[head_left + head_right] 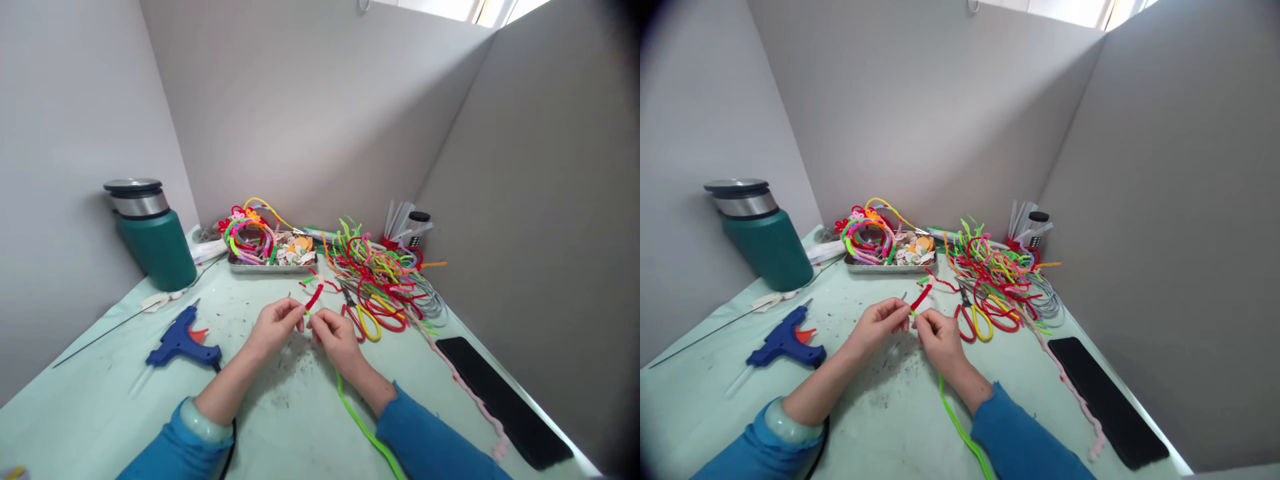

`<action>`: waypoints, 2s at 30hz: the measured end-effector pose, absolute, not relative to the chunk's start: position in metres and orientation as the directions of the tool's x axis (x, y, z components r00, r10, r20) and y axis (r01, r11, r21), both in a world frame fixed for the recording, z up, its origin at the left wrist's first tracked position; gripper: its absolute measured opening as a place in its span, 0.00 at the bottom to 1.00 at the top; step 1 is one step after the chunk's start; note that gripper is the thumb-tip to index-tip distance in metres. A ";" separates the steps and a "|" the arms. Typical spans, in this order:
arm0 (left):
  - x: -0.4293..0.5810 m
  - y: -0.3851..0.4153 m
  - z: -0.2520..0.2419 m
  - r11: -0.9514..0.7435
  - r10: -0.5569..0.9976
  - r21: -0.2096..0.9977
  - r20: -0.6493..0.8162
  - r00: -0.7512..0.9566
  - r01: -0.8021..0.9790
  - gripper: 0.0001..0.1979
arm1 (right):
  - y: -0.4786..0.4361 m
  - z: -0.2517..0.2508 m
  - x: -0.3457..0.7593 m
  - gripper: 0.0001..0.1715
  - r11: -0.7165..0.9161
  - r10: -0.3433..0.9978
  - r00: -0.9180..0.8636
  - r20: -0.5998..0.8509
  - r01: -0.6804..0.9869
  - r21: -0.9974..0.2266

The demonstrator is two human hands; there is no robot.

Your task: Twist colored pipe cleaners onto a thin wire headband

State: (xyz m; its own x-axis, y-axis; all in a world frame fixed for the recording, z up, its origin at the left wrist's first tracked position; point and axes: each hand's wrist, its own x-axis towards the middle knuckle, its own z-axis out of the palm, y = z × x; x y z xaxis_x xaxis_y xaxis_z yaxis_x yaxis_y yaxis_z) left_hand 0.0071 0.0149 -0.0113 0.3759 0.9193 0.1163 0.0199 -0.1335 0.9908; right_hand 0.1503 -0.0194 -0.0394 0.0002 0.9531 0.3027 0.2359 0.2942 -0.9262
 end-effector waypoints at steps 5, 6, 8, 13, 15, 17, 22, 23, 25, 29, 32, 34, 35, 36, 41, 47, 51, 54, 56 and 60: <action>0.005 0.016 -0.013 -0.110 0.922 0.994 0.108 0.372 -0.016 0.12 | -0.019 -0.042 0.152 0.14 0.289 0.957 -0.055 0.284 0.241 -0.926; 0.004 0.017 -0.013 -0.101 0.921 0.995 0.102 0.375 -0.021 0.12 | -0.018 -0.042 0.152 0.14 0.291 0.957 -0.065 0.284 0.241 -0.926; 0.003 0.018 -0.014 -0.082 0.919 0.996 0.088 0.384 -0.032 0.12 | -0.017 -0.043 0.153 0.13 0.299 0.954 -0.073 0.290 0.234 -0.925; -0.001 0.018 -0.012 -0.019 0.891 0.998 0.043 0.451 -0.059 0.12 | -0.011 -0.043 0.154 0.10 0.326 0.944 -0.017 0.331 0.213 -0.921; -0.002 0.019 -0.012 0.006 0.877 0.997 0.029 0.479 -0.071 0.12 | -0.010 -0.043 0.154 0.09 0.332 0.941 0.000 0.339 0.204 -0.921; -0.004 0.019 -0.012 0.032 0.861 0.996 0.016 0.509 -0.086 0.11 | -0.010 -0.044 0.154 0.09 0.335 0.939 0.011 0.343 0.191 -0.923; -0.008 0.019 -0.010 0.064 0.821 0.996 -0.014 0.570 -0.067 0.11 | -0.011 -0.047 0.154 0.10 0.340 0.940 -0.032 0.339 0.131 -0.931; -0.008 0.019 -0.009 0.067 0.816 0.996 -0.018 0.578 -0.064 0.12 | -0.011 -0.047 0.154 0.10 0.336 0.942 -0.040 0.334 0.116 -0.935; -0.008 0.018 -0.007 0.086 0.802 0.995 -0.034 0.597 -0.059 0.12 | -0.009 -0.049 0.155 0.10 0.321 0.947 -0.026 0.320 0.088 -0.943; -0.007 0.017 -0.006 0.129 0.789 0.990 -0.073 0.610 -0.048 0.12 | -0.005 -0.051 0.156 0.11 0.281 0.957 0.058 0.283 0.040 -0.959; -0.007 0.017 -0.008 0.142 0.781 0.989 -0.084 0.619 -0.045 0.12 | -0.003 -0.050 0.157 0.12 0.264 0.963 0.056 0.264 0.008 -0.965; -0.007 0.017 -0.009 0.153 0.755 0.987 -0.093 0.650 -0.038 0.12 | -0.002 -0.048 0.157 0.14 0.239 0.970 0.052 0.237 -0.044 -0.970; -0.007 0.016 -0.009 0.157 0.739 0.987 -0.094 0.668 -0.035 0.12 | -0.001 -0.048 0.157 0.16 0.222 0.975 0.049 0.219 -0.074 -0.972; -0.007 0.015 -0.009 0.157 0.723 0.987 -0.090 0.684 -0.036 0.12 | -0.001 -0.048 0.157 0.17 0.204 0.979 0.044 0.201 -0.102 -0.974; -0.004 0.011 -0.008 0.130 0.741 0.988 -0.039 0.670 -0.086 0.11 | 0.000 -0.049 0.156 0.18 0.204 0.979 0.014 0.203 -0.099 -0.974; -0.003 0.013 -0.005 0.031 0.834 0.994 0.032 0.551 -0.105 0.12 | -0.005 -0.046 0.160 0.18 0.343 0.928 0.079 0.363 0.192 -0.919; -0.005 0.013 -0.001 -0.064 0.877 0.989 0.120 0.465 -0.134 0.11 | -0.008 -0.037 0.162 0.14 0.391 0.899 0.070 0.433 0.318 -0.864; -0.008 0.013 0.003 -0.175 0.891 0.977 0.210 0.402 -0.123 0.10 | -0.009 -0.031 0.161 0.13 0.436 0.877 0.054 0.478 0.331 -0.837; -0.009 0.012 0.004 -0.254 0.888 0.964 0.263 0.378 -0.076 0.09 | -0.010 -0.029 0.160 0.11 0.465 0.862 0.052 0.505 0.319 -0.826; -0.006 0.007 0.004 -0.448 0.822 0.886 0.355 0.446 0.122 0.06 | -0.012 -0.036 0.157 0.09 0.434 0.899 -0.016 0.438 0.177 -0.883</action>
